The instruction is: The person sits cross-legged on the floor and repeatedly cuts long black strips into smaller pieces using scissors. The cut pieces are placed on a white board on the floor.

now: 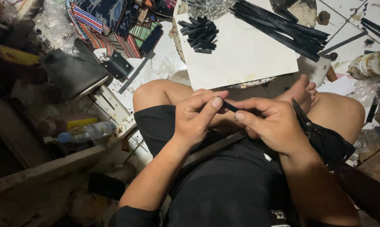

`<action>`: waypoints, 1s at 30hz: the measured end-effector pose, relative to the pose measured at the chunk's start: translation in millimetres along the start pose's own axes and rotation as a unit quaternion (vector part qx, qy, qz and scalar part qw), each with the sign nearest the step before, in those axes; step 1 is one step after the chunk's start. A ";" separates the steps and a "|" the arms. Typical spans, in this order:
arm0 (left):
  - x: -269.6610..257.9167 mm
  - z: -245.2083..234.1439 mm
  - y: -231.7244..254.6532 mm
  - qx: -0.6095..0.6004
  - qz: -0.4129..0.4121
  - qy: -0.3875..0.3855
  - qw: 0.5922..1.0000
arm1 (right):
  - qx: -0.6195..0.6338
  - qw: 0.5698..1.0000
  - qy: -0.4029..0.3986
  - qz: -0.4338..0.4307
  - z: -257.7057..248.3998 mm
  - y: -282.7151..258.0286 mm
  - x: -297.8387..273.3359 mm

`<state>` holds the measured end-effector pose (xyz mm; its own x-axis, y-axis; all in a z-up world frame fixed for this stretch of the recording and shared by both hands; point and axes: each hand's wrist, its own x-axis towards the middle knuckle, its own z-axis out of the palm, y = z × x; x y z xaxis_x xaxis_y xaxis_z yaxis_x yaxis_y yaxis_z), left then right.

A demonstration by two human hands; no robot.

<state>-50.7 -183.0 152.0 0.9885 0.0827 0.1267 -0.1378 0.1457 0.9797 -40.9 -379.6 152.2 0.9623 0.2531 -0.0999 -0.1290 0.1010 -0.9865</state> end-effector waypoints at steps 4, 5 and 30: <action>-0.9 -1.8 1.6 -0.001 0.010 -0.006 1.000 | -0.008 1.000 0.010 0.000 -0.1 -0.8 -0.5; -0.4 -1.7 2.8 0.005 0.017 -0.009 1.000 | -0.002 1.000 0.013 0.004 -0.5 -0.5 -0.9; 3.3 -6.9 -5.8 -0.023 0.053 -0.009 0.998 | 0.020 1.000 -0.001 0.001 4.7 -2.2 4.4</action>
<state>-47.1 -176.7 145.6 0.9692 0.0819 0.2322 -0.2436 0.1816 0.9527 -37.5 -374.2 154.5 0.9614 0.2554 -0.1025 -0.1413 0.1384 -0.9802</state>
